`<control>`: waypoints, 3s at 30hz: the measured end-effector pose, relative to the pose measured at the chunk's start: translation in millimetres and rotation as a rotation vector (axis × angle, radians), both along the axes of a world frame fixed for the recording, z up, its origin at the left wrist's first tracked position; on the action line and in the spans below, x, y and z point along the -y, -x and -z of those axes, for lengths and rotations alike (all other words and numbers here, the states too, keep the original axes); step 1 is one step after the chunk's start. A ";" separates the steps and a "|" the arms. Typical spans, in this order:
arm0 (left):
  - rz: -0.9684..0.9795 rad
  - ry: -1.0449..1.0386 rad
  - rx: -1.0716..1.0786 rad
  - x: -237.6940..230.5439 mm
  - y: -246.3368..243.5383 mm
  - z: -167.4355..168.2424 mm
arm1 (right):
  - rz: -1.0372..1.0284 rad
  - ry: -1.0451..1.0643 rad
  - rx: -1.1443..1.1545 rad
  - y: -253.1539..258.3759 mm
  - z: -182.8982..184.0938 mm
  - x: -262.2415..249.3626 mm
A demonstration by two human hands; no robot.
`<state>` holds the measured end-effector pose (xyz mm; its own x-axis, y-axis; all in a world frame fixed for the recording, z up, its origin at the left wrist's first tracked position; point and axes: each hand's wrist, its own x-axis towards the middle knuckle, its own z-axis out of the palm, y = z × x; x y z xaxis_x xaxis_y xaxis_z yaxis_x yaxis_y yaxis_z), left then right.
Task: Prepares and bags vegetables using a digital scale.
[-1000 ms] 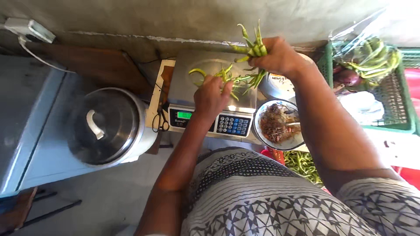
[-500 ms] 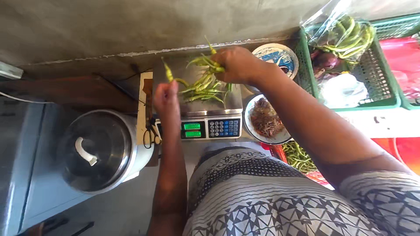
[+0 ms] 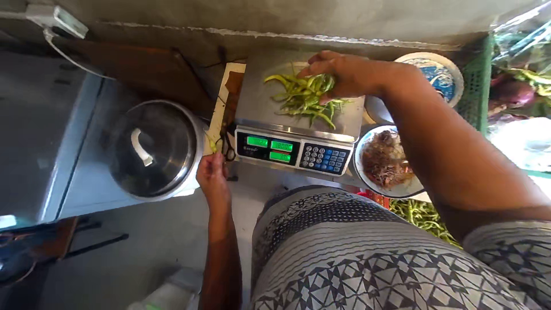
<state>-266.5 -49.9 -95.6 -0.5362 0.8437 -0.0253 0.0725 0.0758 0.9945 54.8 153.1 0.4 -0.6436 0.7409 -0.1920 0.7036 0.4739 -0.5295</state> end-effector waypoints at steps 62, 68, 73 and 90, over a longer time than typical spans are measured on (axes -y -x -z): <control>0.112 0.008 -0.002 18.3 -37.5 15.5 | 0.379 -0.234 -0.339 -27.3 40.0 90.4; 0.120 0.023 0.005 18.0 -41.2 18.6 | 0.268 -0.255 -0.127 -9.6 55.9 90.3; 0.140 0.014 -0.008 18.0 -40.7 19.5 | 0.278 -0.303 -0.081 -1.2 61.5 85.9; 0.118 0.026 -0.005 19.2 -38.5 20.2 | 0.347 -0.287 -0.303 -23.2 47.6 56.8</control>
<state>-228.0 -69.0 -115.8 -0.4335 0.9000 -0.0452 0.0876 0.0920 0.9919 78.1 96.3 -47.2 -0.3470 0.9150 0.2056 0.6803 0.3966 -0.6163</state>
